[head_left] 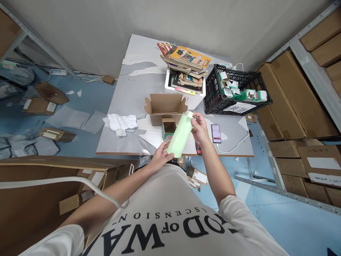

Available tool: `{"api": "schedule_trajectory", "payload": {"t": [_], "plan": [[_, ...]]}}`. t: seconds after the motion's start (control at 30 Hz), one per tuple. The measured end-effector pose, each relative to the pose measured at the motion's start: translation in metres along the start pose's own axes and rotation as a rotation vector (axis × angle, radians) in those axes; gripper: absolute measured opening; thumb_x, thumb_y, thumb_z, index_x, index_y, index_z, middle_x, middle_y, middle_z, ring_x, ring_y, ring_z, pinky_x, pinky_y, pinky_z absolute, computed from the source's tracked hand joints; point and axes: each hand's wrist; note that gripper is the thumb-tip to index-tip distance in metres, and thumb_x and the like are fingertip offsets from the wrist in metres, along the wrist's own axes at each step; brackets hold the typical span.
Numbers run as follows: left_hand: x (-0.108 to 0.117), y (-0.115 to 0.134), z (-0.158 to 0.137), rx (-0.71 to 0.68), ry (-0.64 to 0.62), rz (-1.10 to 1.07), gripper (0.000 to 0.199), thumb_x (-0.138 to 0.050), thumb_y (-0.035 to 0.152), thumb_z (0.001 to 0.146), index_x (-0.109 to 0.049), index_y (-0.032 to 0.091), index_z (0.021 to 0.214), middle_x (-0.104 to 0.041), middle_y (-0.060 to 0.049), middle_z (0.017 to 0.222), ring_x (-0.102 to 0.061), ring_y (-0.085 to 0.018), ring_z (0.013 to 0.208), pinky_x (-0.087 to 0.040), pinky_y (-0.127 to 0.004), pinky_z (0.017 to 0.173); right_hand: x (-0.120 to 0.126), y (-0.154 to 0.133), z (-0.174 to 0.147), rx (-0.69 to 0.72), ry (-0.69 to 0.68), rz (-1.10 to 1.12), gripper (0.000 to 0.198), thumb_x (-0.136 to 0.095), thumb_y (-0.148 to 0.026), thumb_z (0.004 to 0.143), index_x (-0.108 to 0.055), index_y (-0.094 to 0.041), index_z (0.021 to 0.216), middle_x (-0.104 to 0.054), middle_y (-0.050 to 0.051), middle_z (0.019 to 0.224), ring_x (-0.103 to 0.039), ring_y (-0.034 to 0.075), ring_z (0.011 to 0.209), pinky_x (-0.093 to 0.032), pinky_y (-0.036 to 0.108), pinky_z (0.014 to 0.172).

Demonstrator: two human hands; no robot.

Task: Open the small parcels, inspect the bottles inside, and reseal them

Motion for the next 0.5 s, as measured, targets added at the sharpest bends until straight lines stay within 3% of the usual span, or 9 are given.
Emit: {"api": "schedule_trajectory", "payload": {"t": [0.07, 0.17, 0.33, 0.5], "plan": [[-0.0009, 0.0017, 0.0004, -0.069, 0.058, 0.057, 0.076, -0.087, 0.032, 0.056, -0.047, 0.024, 0.12, -0.058, -0.008, 0.122, -0.062, -0.02, 0.102, -0.049, -0.03, 0.084, -0.0008, 0.0, -0.0004, 0.015, 0.021, -0.043, 0.037, -0.075, -0.048, 0.07, -0.058, -0.029, 0.096, -0.059, -0.003, 0.102, -0.054, 0.011, 0.074, -0.045, 0.021, 0.057], [-0.0006, 0.004, -0.001, -0.045, 0.042, -0.003, 0.063, -0.083, 0.032, 0.062, -0.047, 0.023, 0.112, -0.065, -0.004, 0.106, -0.064, -0.017, 0.088, -0.05, -0.03, 0.08, -0.0001, 0.0004, -0.0008, 0.041, -0.023, -0.054, 0.042, -0.074, -0.053, 0.069, -0.058, -0.029, 0.1, -0.06, -0.001, 0.104, -0.056, 0.014, 0.079, -0.046, 0.023, 0.06], [0.0009, 0.0044, -0.003, 0.085, -0.1, -0.282, 0.052, -0.068, 0.045, 0.077, -0.05, 0.02, 0.119, -0.068, -0.01, 0.11, -0.067, -0.027, 0.094, -0.052, -0.042, 0.084, 0.0024, 0.0002, -0.0032, 0.019, -0.155, 0.09, 0.054, -0.071, -0.064, 0.066, -0.056, -0.031, 0.106, -0.06, 0.001, 0.116, -0.058, 0.02, 0.097, -0.051, 0.03, 0.071], [0.0004, 0.0016, -0.0018, 0.12, -0.128, -0.357, 0.052, -0.063, 0.041, 0.081, -0.051, 0.019, 0.127, -0.067, -0.012, 0.117, -0.066, -0.03, 0.103, -0.05, -0.047, 0.09, -0.0003, 0.0033, -0.006, -0.061, -0.134, 0.195, 0.043, -0.076, -0.047, 0.07, -0.053, -0.034, 0.104, -0.063, -0.004, 0.099, -0.058, 0.014, 0.076, -0.051, 0.027, 0.065]]}}
Point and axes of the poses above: each hand's wrist, its own z-axis towards the middle knuckle, its own x-axis out of the back of the hand, y = z × x
